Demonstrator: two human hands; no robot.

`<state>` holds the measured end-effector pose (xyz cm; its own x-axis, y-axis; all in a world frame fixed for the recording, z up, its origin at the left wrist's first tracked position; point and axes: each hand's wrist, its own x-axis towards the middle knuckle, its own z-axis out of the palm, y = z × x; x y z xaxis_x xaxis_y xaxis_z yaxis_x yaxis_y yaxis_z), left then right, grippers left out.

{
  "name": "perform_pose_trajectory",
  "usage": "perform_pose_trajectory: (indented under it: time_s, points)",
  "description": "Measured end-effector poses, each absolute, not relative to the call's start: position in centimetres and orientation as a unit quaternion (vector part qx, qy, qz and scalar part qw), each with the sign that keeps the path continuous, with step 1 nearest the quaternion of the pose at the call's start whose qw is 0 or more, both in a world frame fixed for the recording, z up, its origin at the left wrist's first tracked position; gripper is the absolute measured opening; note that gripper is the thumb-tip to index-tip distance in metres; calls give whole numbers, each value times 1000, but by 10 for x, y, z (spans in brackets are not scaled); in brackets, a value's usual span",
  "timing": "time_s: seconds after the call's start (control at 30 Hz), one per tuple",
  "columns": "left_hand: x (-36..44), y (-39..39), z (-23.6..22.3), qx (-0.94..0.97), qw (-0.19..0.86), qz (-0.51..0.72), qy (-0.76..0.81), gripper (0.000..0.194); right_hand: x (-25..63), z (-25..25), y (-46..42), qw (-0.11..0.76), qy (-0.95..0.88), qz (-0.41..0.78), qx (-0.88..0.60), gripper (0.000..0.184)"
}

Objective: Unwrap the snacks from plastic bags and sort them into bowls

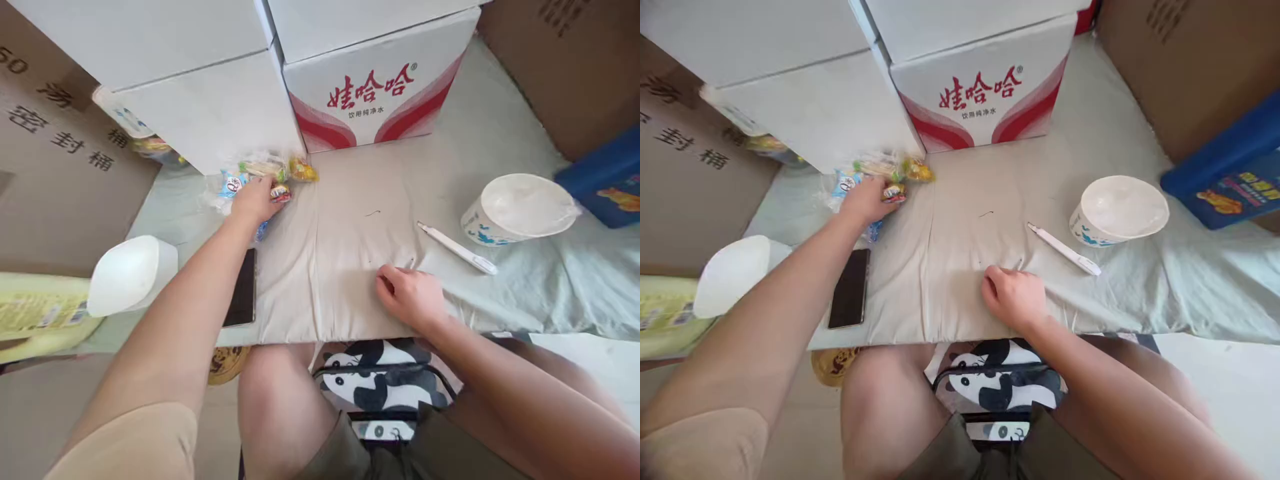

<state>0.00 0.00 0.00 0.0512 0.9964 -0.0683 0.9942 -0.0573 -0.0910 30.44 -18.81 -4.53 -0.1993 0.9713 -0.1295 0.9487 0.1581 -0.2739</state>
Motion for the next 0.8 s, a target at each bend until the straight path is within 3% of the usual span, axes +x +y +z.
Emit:
perform_pose_trajectory:
  time_s: [0.2,0.33,0.43,0.53,0.67,0.8]
  points:
    - [8,-8,7,-710,-35,36,-702,50,305,-43,-188,57,-768,157,-618,26]
    - [22,-21,15,-704,-88,-78,-700,43,310,-41,-190,77,-773,187,-601,24]
    - [46,-45,20,-660,-227,-272,-663,43,317,-40,-191,119,-756,251,-592,20]
    - [87,-87,19,-559,-447,-410,-565,53,325,-42,-191,247,-706,371,-550,24]
    - [151,-147,5,-528,-607,-333,-492,54,333,-45,-188,427,-589,538,-425,48]
    - [161,-166,-5,-621,-533,-253,-516,43,336,-43,-186,422,-534,586,-439,40]
